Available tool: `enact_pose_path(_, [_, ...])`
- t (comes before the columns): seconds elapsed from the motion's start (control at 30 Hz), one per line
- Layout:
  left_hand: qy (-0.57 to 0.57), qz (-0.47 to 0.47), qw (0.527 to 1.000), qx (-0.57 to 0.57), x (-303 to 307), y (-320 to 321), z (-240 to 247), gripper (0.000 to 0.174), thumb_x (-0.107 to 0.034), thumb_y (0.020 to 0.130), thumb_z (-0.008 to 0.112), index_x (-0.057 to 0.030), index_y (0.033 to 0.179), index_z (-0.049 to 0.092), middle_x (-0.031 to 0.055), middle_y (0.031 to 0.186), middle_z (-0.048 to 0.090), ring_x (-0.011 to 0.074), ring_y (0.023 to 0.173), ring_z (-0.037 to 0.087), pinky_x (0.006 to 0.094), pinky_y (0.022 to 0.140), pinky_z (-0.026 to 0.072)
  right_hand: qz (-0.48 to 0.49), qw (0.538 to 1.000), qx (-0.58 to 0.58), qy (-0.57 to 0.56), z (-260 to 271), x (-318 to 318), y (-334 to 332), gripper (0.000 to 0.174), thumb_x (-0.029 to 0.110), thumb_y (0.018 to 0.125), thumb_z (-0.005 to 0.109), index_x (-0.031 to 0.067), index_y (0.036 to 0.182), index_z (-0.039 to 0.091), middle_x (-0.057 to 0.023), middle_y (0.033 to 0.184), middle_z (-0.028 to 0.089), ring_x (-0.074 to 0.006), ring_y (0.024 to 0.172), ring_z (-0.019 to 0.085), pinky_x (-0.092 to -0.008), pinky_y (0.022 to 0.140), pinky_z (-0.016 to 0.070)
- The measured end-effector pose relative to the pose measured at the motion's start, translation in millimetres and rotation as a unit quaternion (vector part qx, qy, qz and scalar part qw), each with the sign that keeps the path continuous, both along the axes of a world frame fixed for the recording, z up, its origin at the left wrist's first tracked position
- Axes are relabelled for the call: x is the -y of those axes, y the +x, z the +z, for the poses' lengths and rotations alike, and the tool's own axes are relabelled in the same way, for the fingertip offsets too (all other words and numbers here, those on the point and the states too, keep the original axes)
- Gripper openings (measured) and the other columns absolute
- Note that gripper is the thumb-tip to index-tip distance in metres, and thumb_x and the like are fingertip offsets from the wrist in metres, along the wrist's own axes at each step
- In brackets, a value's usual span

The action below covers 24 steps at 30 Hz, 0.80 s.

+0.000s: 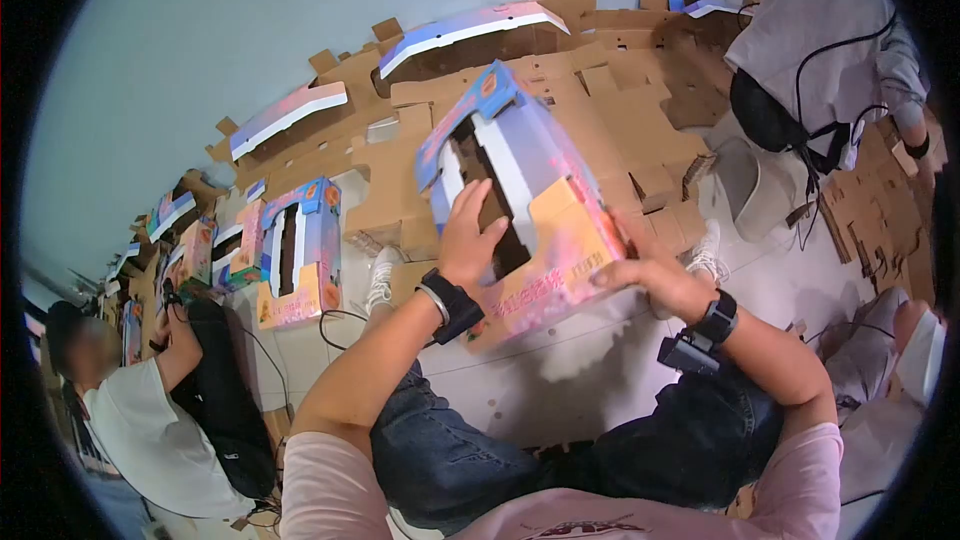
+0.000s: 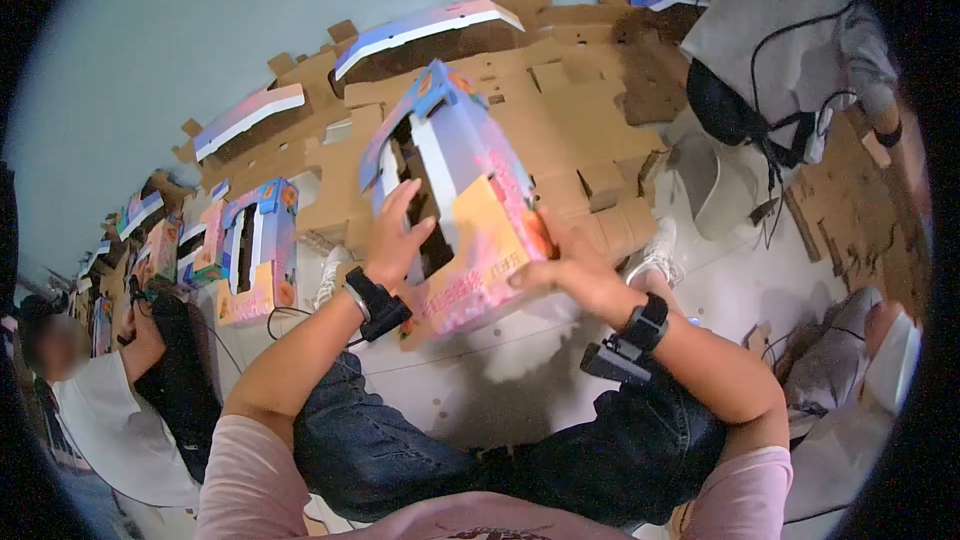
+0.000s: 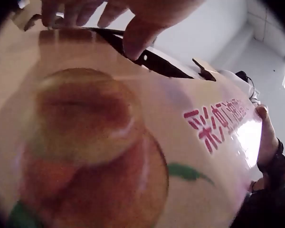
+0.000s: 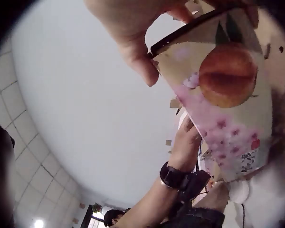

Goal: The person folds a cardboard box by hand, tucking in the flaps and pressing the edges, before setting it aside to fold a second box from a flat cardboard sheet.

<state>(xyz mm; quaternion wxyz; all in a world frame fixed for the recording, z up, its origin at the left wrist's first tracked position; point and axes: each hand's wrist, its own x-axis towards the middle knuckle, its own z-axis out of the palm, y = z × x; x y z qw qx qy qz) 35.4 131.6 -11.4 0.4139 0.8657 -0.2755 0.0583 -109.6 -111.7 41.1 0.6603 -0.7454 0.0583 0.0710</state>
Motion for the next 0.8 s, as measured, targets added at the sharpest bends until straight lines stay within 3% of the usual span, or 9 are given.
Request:
enact_pose_path(0.17, [-0.016,-0.053,0.997,0.052,10.7,-14.9,36.4,0.036,-0.01,0.087,0.06,-0.0035,0.123,0.057,0.0143,0.126,0.054,0.0269,0.115,0.052,0.0352,0.097,0.0417,0.037,0.994,-0.008,-0.101,23.3,-23.5,-9.8,0.098,0.028,0.065,0.08,-0.0025,0.143,0.03,-0.0225,0.126,0.052,-0.0288,0.119,0.05,-0.0343,0.103,0.0373])
enact_pose_path(0.23, [-0.013,-0.055,0.998,0.04,9.1,-14.9,40.1,0.031,-0.009,0.089,0.058,-0.0023,0.119,0.06,0.0128,0.119,0.057,0.0221,0.106,0.056,0.0323,0.09,0.0451,0.053,0.998,-0.035,-0.012,36.4,-31.3,-12.9,0.096,0.028,0.067,0.08,-0.0028,0.142,0.028,-0.0215,0.131,0.049,-0.0278,0.121,0.048,-0.0346,0.104,0.0363])
enact_pose_path(0.3, [-0.082,-0.093,0.989,-0.08,8.3,-13.6,41.5,0.022,-0.01,0.092,0.057,-0.0016,0.111,0.062,0.0079,0.104,0.062,0.0135,0.091,0.057,0.027,0.08,0.046,0.069,0.997,-0.02,0.017,11.0,-31.6,-11.2,0.096,0.027,0.068,0.08,-0.0028,0.142,0.027,-0.0199,0.13,0.049,-0.0265,0.121,0.048,-0.0346,0.104,0.0367])
enact_pose_path(0.43, [-0.139,-0.111,0.968,-0.175,20.2,-22.5,40.2,0.023,-0.022,0.09,0.063,-0.0005,0.099,0.065,0.0104,0.083,0.066,0.0172,0.074,0.063,0.0314,0.07,0.0497,0.088,0.993,-0.033,0.069,-5.2,-39.5,-13.0,0.098,0.023,0.069,0.08,-0.0034,0.143,0.021,-0.0161,0.129,0.051,-0.0239,0.117,0.051,-0.0343,0.102,0.0384])
enact_pose_path(0.5, [-0.104,-0.133,0.963,-0.212,24.5,-27.0,47.9,0.032,-0.028,0.086,0.067,0.0015,0.096,0.064,0.008,0.076,0.067,0.0136,0.072,0.062,0.0294,0.068,0.0498,0.088,0.991,-0.052,0.084,7.1,-42.9,-14.3,0.097,0.021,0.069,0.081,-0.0033,0.142,0.022,-0.0158,0.127,0.052,-0.0235,0.116,0.052,-0.0343,0.102,0.039])
enact_pose_path(0.57, [-0.062,-0.105,0.968,-0.22,29.4,-31.9,65.7,0.042,-0.037,0.079,0.072,0.0034,0.087,0.064,0.0105,0.078,0.067,0.019,0.071,0.064,0.0318,0.068,0.0503,0.087,0.989,-0.071,0.098,9.5,-43.6,-14.7,0.096,0.02,0.069,0.081,-0.0032,0.142,0.022,-0.0155,0.126,0.052,-0.0231,0.115,0.053,-0.0343,0.101,0.0396])
enact_pose_path(0.63, [0.048,-0.115,0.984,-0.125,32.5,-31.4,71.1,0.048,-0.043,0.071,0.076,0.003,0.078,0.064,0.0149,0.076,0.066,0.0267,0.067,0.062,0.0367,0.065,0.0497,0.078,0.99,-0.051,0.103,2.7,-44.0,-14.3,0.094,0.019,0.069,0.08,-0.0034,0.141,0.024,-0.0154,0.125,0.053,-0.0224,0.114,0.053,-0.0338,0.101,0.0399])
enact_pose_path(0.73, [0.055,-0.104,0.983,-0.142,37.2,-31.7,70.3,0.048,-0.042,0.064,0.078,0.0028,0.07,0.062,0.019,0.071,0.062,0.0326,0.065,0.06,0.0415,0.063,0.0478,0.09,0.99,-0.057,0.092,2.0,-43.5,-13.8,0.093,0.019,0.07,0.08,-0.0029,0.141,0.024,-0.0159,0.126,0.054,-0.0226,0.115,0.053,-0.034,0.102,0.0399])
enact_pose_path(0.8, [0.051,-0.102,0.981,-0.155,38.6,-33.0,72.0,0.045,-0.039,0.063,0.078,0.0028,0.069,0.061,0.019,0.068,0.06,0.0313,0.063,0.06,0.0415,0.062,0.0469,0.093,0.989,-0.059,0.101,3.4,-44.9,-14.1,0.094,0.019,0.069,0.08,-0.0027,0.141,0.024,-0.016,0.126,0.053,-0.0228,0.116,0.053,-0.0341,0.102,0.0399])
